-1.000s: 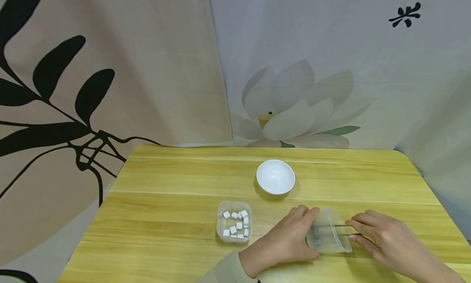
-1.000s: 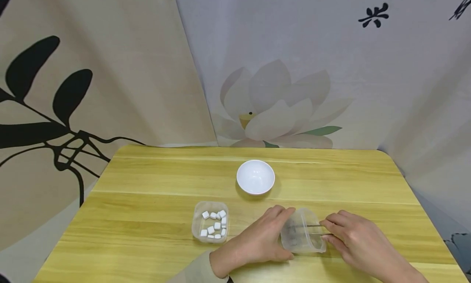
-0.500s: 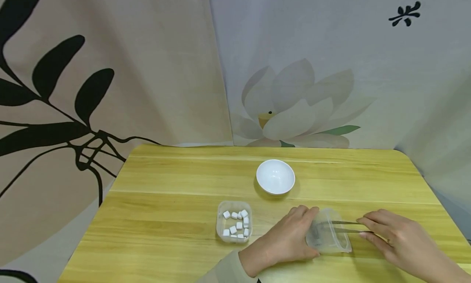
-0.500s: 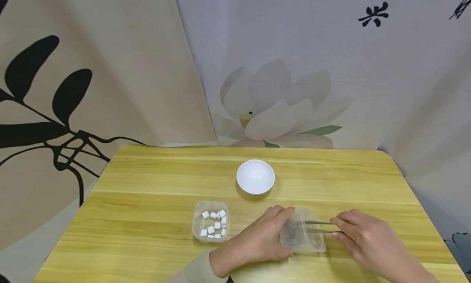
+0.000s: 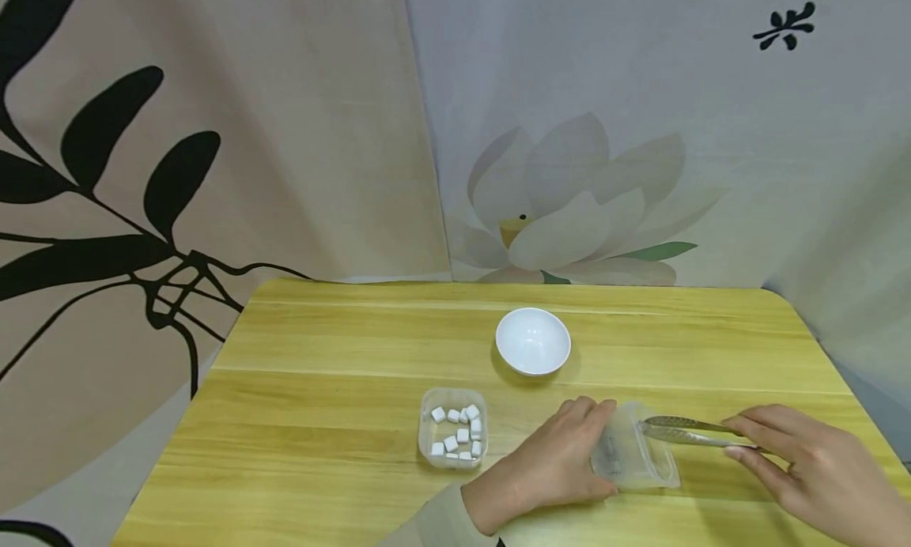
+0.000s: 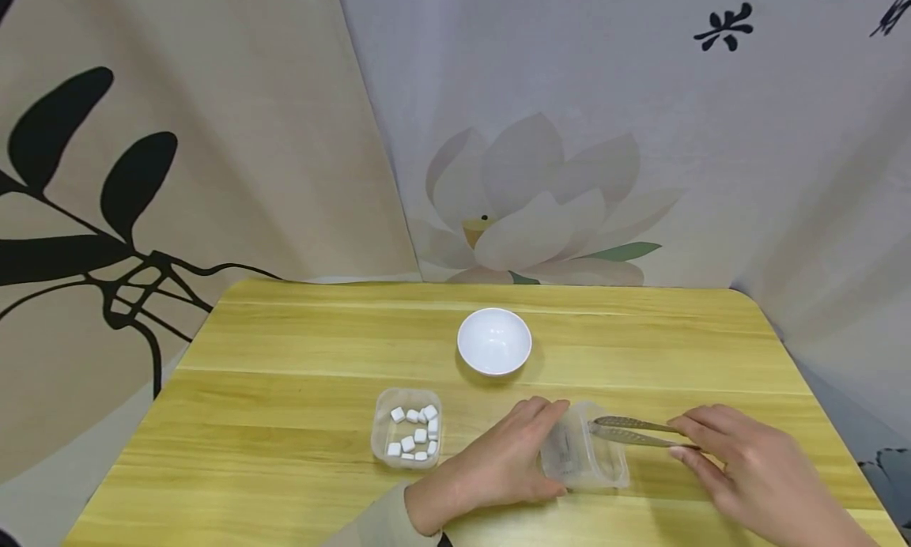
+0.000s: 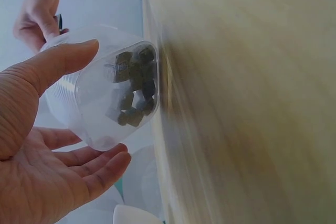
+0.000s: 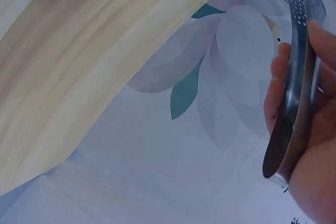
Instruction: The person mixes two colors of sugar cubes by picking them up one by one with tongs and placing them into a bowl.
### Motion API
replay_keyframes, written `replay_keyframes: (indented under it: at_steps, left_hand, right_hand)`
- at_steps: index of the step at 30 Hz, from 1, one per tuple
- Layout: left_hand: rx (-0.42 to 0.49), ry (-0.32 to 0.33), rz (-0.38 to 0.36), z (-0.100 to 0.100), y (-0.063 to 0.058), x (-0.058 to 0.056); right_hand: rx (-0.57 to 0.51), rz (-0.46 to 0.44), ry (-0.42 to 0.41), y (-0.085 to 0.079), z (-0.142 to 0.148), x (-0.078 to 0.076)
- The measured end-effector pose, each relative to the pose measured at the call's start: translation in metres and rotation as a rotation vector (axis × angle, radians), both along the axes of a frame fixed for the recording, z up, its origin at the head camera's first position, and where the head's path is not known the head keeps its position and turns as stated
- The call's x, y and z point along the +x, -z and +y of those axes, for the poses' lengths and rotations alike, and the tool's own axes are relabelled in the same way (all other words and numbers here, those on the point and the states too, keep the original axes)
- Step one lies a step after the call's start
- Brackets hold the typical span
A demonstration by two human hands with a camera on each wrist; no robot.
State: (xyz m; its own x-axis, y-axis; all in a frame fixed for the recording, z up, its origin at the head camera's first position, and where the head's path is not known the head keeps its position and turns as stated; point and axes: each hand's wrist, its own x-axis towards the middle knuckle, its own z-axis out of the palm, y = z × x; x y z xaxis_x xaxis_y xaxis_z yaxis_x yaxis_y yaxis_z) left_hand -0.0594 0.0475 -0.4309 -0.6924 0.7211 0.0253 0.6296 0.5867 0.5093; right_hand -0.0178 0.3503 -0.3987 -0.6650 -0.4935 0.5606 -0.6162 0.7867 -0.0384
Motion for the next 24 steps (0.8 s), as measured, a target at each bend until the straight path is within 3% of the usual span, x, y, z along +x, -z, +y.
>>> replay_keyframes:
  at_steps: [12, 17, 24]
  left_hand:
    - [-0.002, 0.003, 0.007, 0.0, -0.001, 0.0]
    - [-0.011, -0.001, 0.018, 0.0, 0.0, -0.001]
    - [-0.016, -0.002, 0.023, 0.001, 0.001, -0.001]
  right_hand:
    - [-0.064, 0.017, 0.012, -0.017, 0.002, -0.007]
    - [-0.108, 0.053, 0.005, -0.017, -0.009, -0.025]
    - [-0.151, 0.07, -0.068, -0.012, -0.033, -0.063]
